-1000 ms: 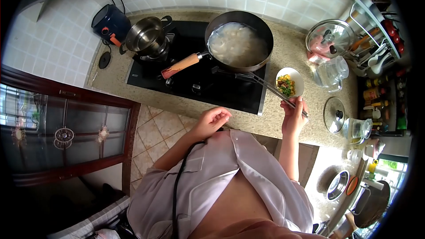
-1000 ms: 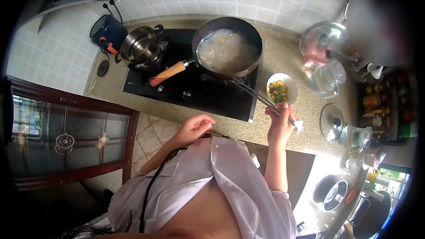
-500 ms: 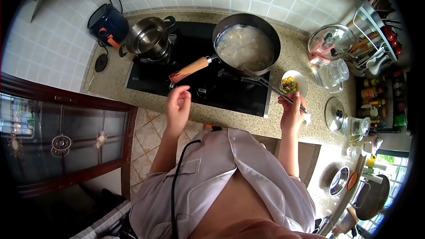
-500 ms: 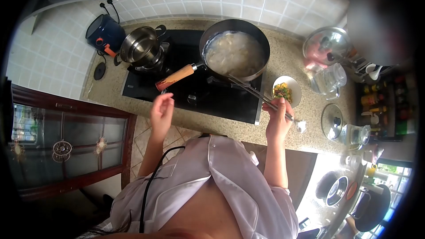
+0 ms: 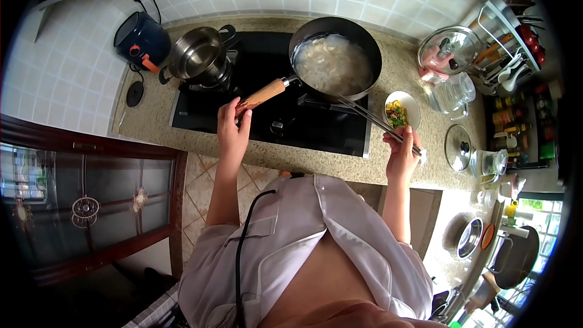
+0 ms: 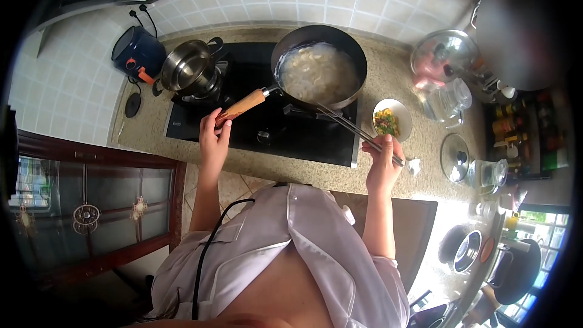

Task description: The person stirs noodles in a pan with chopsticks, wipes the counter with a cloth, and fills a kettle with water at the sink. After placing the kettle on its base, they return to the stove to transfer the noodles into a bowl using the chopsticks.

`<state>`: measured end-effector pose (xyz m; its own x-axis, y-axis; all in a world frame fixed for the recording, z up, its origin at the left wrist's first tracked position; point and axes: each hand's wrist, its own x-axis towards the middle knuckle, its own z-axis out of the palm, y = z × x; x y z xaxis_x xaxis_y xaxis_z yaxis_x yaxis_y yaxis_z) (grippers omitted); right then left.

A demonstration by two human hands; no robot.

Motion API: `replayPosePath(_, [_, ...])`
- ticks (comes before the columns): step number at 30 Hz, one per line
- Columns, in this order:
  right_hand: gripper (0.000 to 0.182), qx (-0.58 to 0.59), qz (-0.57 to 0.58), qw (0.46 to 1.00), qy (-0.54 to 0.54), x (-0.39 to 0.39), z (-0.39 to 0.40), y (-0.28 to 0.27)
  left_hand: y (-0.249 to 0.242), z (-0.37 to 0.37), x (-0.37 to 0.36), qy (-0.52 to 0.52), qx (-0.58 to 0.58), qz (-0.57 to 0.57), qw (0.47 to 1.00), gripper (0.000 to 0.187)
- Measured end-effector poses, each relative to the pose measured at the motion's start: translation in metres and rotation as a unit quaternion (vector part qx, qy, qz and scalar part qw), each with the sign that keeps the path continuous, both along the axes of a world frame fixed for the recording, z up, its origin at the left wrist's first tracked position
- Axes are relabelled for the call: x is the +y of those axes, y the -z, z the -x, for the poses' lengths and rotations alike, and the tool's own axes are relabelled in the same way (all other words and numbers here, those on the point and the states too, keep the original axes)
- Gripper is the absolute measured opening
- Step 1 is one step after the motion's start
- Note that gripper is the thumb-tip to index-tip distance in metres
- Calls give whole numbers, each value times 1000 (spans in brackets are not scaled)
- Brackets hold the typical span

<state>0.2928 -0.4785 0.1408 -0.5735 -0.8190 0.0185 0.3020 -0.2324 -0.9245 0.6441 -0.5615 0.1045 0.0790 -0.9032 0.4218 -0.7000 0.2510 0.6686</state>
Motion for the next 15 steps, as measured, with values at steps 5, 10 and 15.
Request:
replayPosePath(5, [29, 5, -2, 1000, 8, 4, 2, 1, 9, -8, -8, -2, 44, -20, 999, 28])
replayPosePath(10, [29, -2, -3, 1000, 13, 5, 2, 1, 13, -10, -12, 15, 69, 4, 997, 26])
replayPosePath(15, [27, -19, 2, 1000, 8, 4, 1, -1, 12, -10, -13, 18, 81, -12, 996, 27])
